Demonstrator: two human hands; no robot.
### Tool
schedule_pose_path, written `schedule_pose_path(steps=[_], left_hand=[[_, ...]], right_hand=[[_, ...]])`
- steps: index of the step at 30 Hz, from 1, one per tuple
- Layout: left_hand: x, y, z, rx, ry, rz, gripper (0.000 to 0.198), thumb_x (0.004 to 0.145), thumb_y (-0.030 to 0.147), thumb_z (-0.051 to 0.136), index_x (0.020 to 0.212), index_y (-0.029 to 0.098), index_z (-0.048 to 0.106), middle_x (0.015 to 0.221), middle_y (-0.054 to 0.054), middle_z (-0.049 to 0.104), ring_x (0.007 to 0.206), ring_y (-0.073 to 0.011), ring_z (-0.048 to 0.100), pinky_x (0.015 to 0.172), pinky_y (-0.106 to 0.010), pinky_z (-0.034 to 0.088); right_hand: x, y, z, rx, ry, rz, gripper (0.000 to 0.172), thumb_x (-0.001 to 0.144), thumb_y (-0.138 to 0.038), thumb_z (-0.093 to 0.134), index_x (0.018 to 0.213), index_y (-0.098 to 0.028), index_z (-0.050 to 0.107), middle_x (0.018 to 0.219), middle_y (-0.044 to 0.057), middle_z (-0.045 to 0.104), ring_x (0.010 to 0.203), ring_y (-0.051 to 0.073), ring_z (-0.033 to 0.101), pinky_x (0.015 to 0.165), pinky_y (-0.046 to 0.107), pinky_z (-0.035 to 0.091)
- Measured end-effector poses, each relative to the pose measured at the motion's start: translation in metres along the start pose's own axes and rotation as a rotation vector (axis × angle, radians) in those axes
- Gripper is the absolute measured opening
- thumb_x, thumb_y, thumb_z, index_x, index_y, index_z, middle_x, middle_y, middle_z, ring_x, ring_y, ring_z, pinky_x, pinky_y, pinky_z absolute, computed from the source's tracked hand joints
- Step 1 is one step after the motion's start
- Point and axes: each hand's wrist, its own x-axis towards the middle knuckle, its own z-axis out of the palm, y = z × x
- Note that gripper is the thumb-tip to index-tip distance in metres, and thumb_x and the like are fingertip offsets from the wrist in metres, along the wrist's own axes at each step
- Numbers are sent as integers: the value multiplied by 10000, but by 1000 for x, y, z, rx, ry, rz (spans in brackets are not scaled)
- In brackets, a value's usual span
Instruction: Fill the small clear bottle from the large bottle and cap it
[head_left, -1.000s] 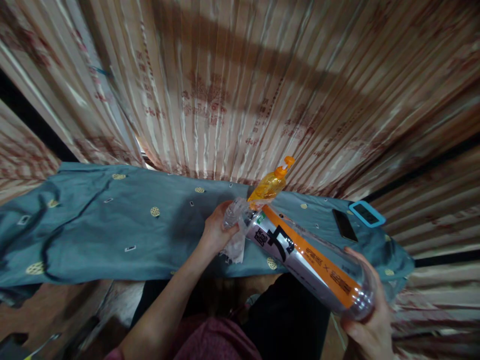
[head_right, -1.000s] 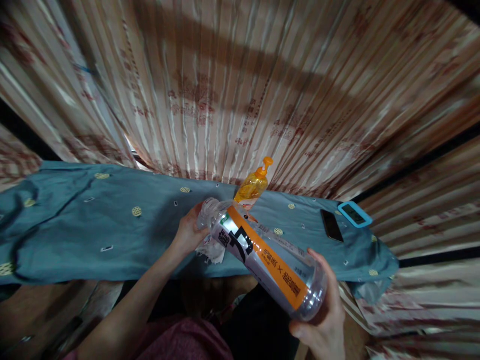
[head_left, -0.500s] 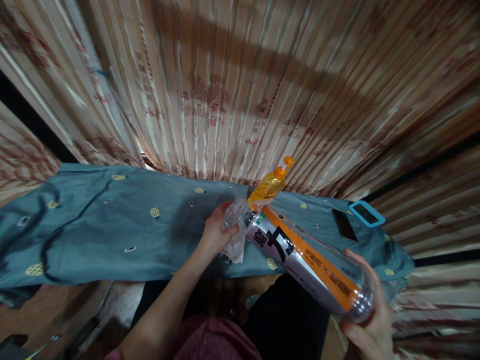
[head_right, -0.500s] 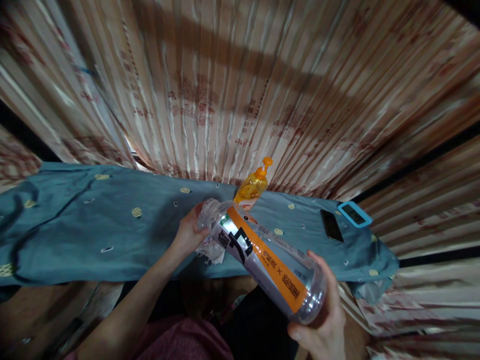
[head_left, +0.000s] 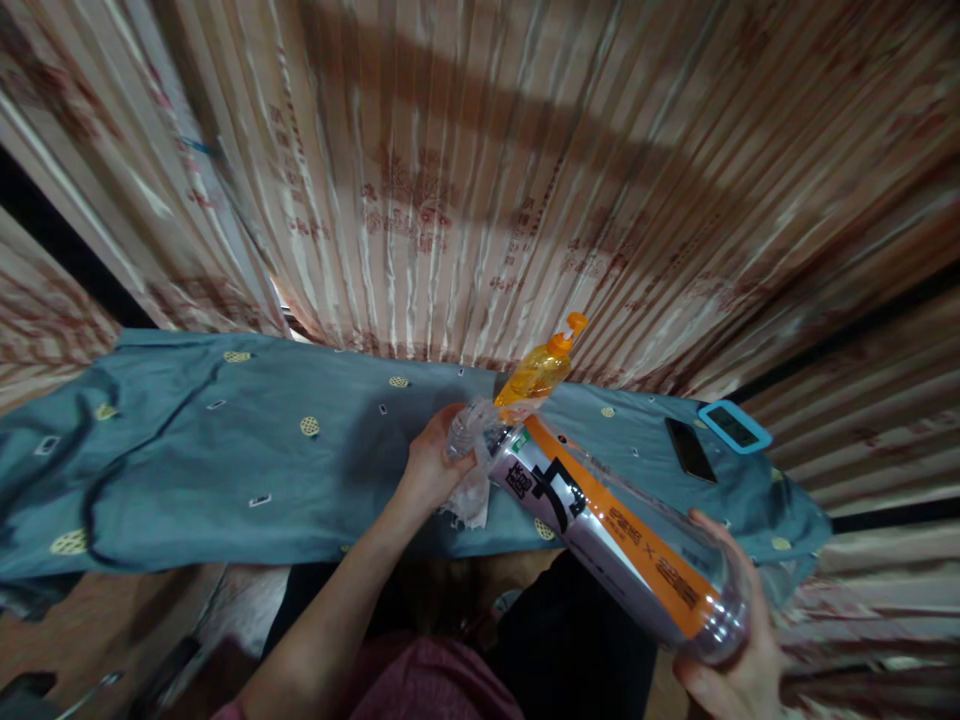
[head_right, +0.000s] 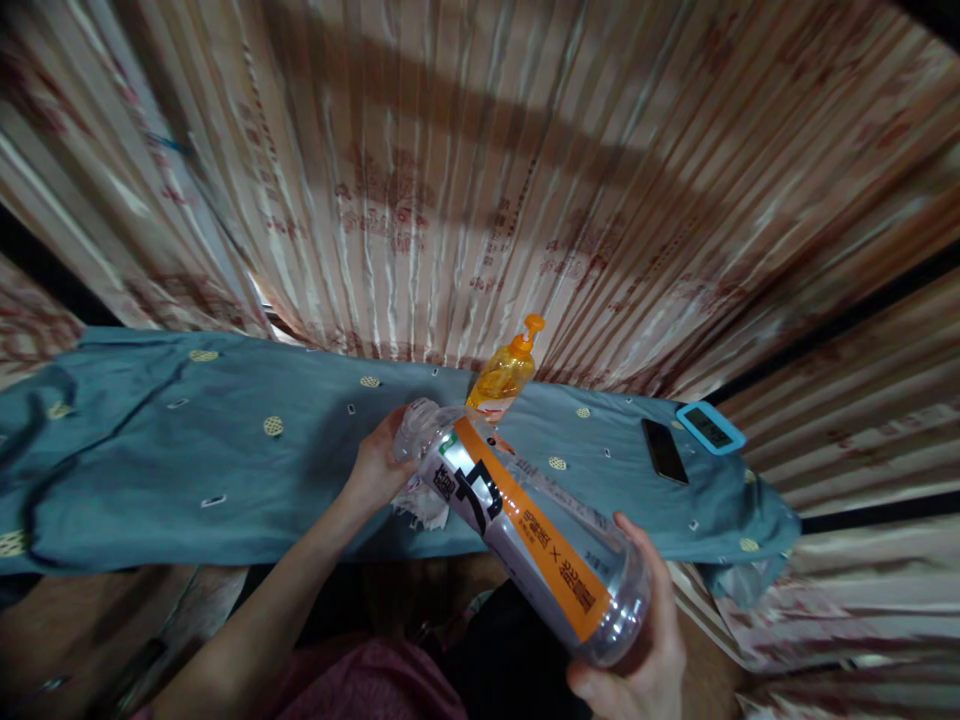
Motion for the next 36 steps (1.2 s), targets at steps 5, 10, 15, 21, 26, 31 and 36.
schedule_pose_path(steps=[5, 10, 15, 21, 26, 31, 36], left_hand=[[0, -3, 0, 19, 6, 6, 601, 785, 259, 783, 1365, 183, 644, 1372, -124, 766, 1283, -315, 741, 1136, -471, 585], [0, -2, -1, -5, -7, 9, 585, 799, 271, 774, 1361, 175, 644, 1385, -140, 757, 1298, -321, 732, 1153, -491, 571], [-1, 1, -1, -11, -4, -4, 570, 798, 270, 786, 1348, 196, 656, 1376, -122, 763, 1314, -321, 723, 1156, -487, 568], [-1, 1, 0, -2, 3, -15, 609, 794, 274, 786, 1373, 146, 644, 1387, -158, 758, 1315, -331, 726, 1160, -485, 569], [1, -1, 1, 18, 16, 5, 592, 767, 261, 798, 1336, 167, 665, 1341, -137, 782, 1267, -335, 751, 1115, -483, 600], [1, -1, 0, -2, 10, 10, 589, 766, 231, 782, 1340, 184, 660, 1358, -126, 777, 1279, -328, 745, 1128, -485, 589], [1, -1, -1, -6, 7, 2, 577, 772, 234, 767, 1337, 190, 659, 1360, -119, 775, 1285, -320, 740, 1137, -478, 582]], right_hand=[[-2, 0, 2, -18, 9, 8, 1246, 508, -926, 852, 1506, -233, 577, 1619, 160, 526, 1415, 472, 529, 1132, 533, 398], [-5, 5, -1, -5, -6, 11, 1292, 529, -936, 834, 1571, -234, 531, 1622, 142, 540, 1401, 442, 557, 1121, 491, 414], [-5, -5, 3, -44, -1, -16, 1210, 550, -931, 830, 1500, -219, 597, 1630, 125, 530, 1364, 411, 581, 1089, 440, 432], [-4, -28, 12, -108, -9, -75, 1095, 660, -921, 775, 1489, -226, 604, 1578, 102, 555, 1334, 361, 584, 1035, 376, 440], [-8, -37, 14, -100, -15, 29, 1185, 643, -966, 739, 1554, -236, 537, 1569, 98, 554, 1349, 362, 591, 1111, 389, 424], [-10, -40, 13, -151, -2, 13, 1237, 583, -957, 789, 1542, -210, 554, 1595, 127, 532, 1407, 396, 544, 1105, 412, 452], [-15, -39, 19, -83, 31, 89, 1284, 587, -932, 809, 1608, -232, 470, 1549, 131, 564, 1326, 393, 598, 1085, 440, 450]])
